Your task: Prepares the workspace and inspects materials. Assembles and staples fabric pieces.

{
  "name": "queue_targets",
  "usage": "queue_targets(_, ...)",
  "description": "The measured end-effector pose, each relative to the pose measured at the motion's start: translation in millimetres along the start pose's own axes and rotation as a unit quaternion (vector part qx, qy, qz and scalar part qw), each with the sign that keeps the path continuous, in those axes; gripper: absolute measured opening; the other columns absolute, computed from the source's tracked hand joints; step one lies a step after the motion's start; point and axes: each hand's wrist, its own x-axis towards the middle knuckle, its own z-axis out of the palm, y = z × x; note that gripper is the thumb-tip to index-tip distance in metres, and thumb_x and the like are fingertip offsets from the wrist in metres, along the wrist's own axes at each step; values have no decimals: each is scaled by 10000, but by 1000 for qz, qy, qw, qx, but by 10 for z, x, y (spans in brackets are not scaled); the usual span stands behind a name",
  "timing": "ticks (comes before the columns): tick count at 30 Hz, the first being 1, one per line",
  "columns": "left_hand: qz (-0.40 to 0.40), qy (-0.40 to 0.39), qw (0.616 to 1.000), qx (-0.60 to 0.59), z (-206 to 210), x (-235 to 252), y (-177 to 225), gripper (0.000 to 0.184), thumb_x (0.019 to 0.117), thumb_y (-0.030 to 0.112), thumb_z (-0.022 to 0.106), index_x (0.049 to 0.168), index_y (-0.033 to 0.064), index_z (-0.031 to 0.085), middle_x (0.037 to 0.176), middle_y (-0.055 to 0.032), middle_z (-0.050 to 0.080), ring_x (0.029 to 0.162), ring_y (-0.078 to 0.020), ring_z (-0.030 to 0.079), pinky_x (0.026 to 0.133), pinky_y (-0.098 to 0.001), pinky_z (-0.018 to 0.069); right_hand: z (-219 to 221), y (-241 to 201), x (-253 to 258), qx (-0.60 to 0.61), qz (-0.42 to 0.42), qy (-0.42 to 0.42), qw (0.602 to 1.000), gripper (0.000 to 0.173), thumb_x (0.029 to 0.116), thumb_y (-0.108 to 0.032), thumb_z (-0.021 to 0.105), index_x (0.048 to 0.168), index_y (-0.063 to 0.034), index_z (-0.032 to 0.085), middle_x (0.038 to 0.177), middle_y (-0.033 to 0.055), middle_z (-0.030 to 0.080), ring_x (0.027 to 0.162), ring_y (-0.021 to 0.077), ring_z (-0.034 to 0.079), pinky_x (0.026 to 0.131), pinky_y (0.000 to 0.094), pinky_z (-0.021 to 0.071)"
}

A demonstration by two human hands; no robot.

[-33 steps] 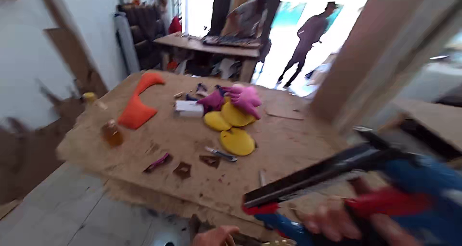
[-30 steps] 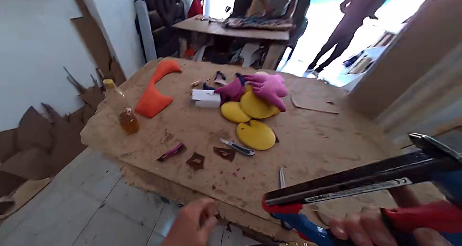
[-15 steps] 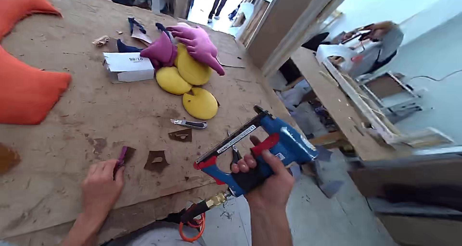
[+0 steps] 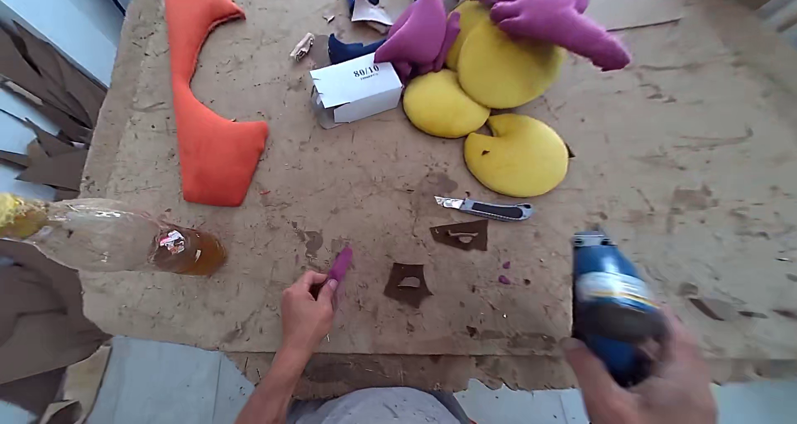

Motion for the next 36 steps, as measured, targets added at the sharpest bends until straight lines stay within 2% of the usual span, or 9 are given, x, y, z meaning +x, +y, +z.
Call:
queue_targets(4,-159,-82,924,-339,-226,-81,278,92,939,58,691,991,-17,699,804,-132,716,690,-170,683,654,-310,586,475,228,125,-82,-28,-46,995,867,870,-269,716,1579,13,302,1160,340,651,949,530,669,755,729,506)
queue_targets(6,-156,-94,902,-392,-262,-195,473,145,927,82,701,1022,-27,701,855,-157,725,744,-181,706,709,-314,604,511,242,207,-93,-50,-71,992,847,883,-350,719,1545,40,364,1238,389,590,1072,623,586,832,790,447)
queue_targets(8,-105,-97,912,-384,-273,-284,653,191,909,142,749,1019,-9,712,860,-137,737,761,-170,722,726,-316,618,443,-33,237,-39,-90,-58,994,735,928,-389,667,1473,63,468,1264,336,602,1067,529,618,806,693,500)
queue_targets(11,23,-115,940,-322,-243,-374,849,168,927,161,755,1009,16,730,850,-77,750,741,-116,716,689,-273,615,535,-674,151,258,-56,-165,950,675,939,-398,713,1501,-124,459,1127,15,726,858,149,726,675,343,634)
queue_targets(16,96,-165,940,-281,-294,-401,953,112,954,132,712,995,28,702,840,-50,739,705,-104,701,632,-253,603,747,-1072,110,397,-9,-275,875,667,899,-196,761,1508,-253,495,992,50,755,808,190,742,720,330,648)
queue_targets(27,-151,-443,822,-324,-693,-39,613,136,998,109,623,1089,10,643,932,-83,736,819,-158,725,780,-318,616,1169,-1116,-153,422,-30,-260,868,564,889,-121,732,1427,-128,565,972,116,745,789,231,735,710,337,643)
queue_targets(32,-122,-383,893,-203,-796,147,486,74,976,85,676,1011,21,669,834,-48,703,722,-103,661,693,-264,560,1659,-934,60,392,-167,-323,845,548,964,-134,638,1482,-225,485,1042,54,725,890,178,716,788,339,621)
queue_targets(34,-14,-293,954,-58,-671,171,371,69,956,119,711,975,54,710,809,-21,693,688,-99,636,660,-290,544,1855,-893,206,279,-282,-293,870,612,917,-21,606,1485,-187,447,1051,-28,713,953,111,700,847,340,619)
queue_targets(36,164,-179,968,70,-438,127,102,72,930,119,695,957,78,747,903,-18,722,828,-128,685,778,-349,593,2000,-868,252,161,-343,-245,892,736,843,-40,680,1520,-187,432,1027,-81,707,1013,91,669,916,373,589)
